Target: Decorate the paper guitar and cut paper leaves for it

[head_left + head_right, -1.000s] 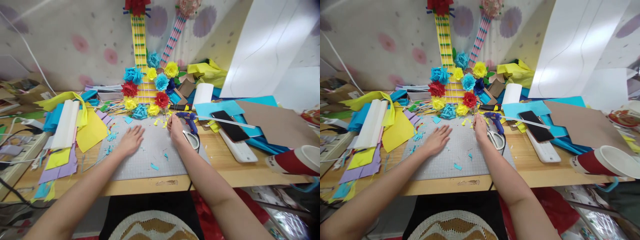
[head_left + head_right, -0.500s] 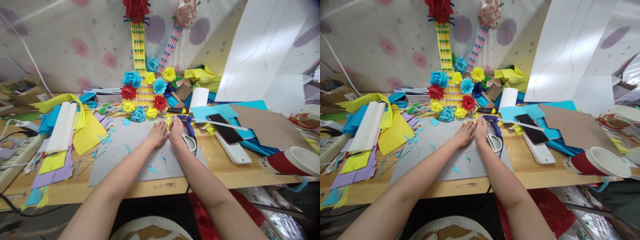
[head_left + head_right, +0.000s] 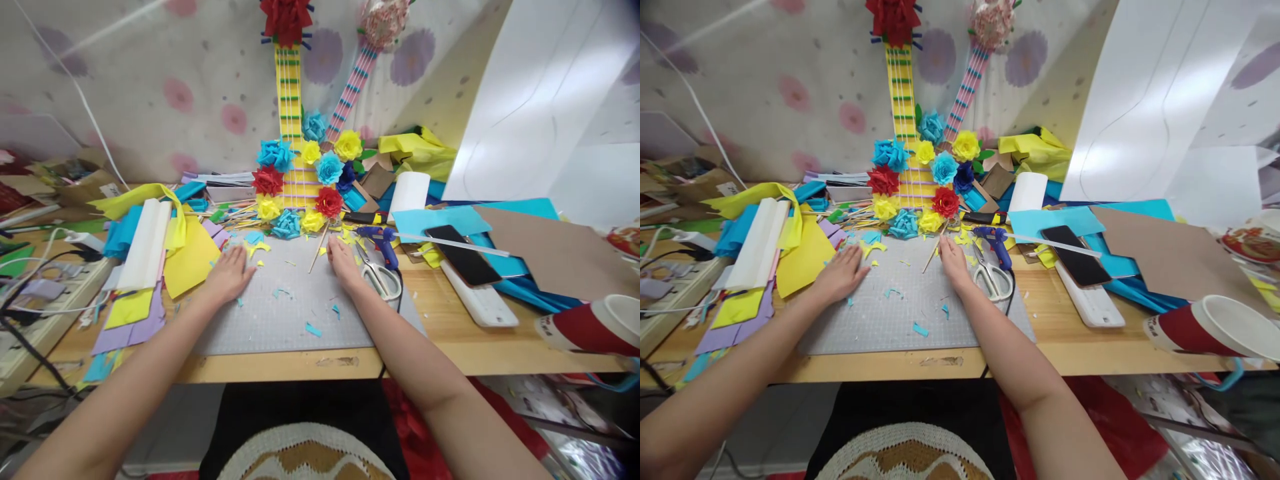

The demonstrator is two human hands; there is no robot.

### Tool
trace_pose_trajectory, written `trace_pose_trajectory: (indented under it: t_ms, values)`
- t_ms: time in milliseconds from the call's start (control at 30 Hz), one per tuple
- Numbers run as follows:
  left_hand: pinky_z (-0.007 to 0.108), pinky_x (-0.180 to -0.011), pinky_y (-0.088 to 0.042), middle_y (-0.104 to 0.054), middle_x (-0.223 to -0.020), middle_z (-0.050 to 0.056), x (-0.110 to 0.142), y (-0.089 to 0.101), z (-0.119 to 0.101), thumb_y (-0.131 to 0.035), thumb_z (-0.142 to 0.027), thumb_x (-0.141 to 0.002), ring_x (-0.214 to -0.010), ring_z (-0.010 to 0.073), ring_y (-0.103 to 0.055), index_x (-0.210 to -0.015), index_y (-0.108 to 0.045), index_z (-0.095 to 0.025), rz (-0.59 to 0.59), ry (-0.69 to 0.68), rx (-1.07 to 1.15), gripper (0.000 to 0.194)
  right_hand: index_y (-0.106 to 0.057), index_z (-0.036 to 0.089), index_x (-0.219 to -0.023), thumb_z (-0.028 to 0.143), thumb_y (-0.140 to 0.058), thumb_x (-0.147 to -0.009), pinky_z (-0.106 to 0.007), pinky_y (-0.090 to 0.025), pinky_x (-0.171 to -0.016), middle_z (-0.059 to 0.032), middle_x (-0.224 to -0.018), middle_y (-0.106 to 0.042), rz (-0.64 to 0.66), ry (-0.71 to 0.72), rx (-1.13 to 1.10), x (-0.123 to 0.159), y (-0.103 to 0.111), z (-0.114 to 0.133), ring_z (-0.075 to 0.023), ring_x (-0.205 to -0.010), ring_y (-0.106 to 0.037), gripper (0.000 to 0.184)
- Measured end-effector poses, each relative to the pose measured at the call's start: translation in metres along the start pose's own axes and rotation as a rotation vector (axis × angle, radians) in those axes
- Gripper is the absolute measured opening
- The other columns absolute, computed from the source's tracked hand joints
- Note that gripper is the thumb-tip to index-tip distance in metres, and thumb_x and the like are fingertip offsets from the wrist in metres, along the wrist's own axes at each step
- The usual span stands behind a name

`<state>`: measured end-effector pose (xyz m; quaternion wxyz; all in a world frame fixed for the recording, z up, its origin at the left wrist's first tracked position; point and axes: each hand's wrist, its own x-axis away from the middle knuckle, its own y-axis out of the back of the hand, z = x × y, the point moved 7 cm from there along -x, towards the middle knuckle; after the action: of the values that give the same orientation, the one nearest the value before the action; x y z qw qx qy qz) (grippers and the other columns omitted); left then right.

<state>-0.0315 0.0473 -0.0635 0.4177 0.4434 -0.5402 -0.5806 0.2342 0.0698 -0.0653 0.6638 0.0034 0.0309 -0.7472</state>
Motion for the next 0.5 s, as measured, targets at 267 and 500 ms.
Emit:
trace_pose_trajectory:
  t_ms: [267,500]
  values:
    - [0.046,-0.109,-0.019,-0.032,-0.141,0.018,0.011,0.027,-0.102,-0.027,-0.036,-0.088,-0.133,0.0272,-0.025,-0.128,-0.041,-0.005,-0.123,0.009,0.144,0.052,-0.037,0.021,-0.058,0.056,-0.047,-0.076,-0.023,-0.020,-0.041,0.0070,-0.045,-0.026,-0.002,0.055,0.064,0.000,0.000,0.001,-0.0087,-0.044,-0.026,0.041]
    - [0.047,-0.110,-0.014,-0.027,-0.145,0.012,0.020,-0.001,-0.196,-0.023,-0.044,-0.089,-0.135,0.0242,-0.019,-0.135,-0.034,-0.013,0.006,-0.245,0.245,0.057,-0.039,0.022,-0.059,0.055,-0.047,-0.076,-0.022,-0.022,-0.041,0.0072,-0.043,-0.026,0.002,0.035,0.059,-0.002,0.001,0.000,-0.0093,-0.043,-0.027,0.039]
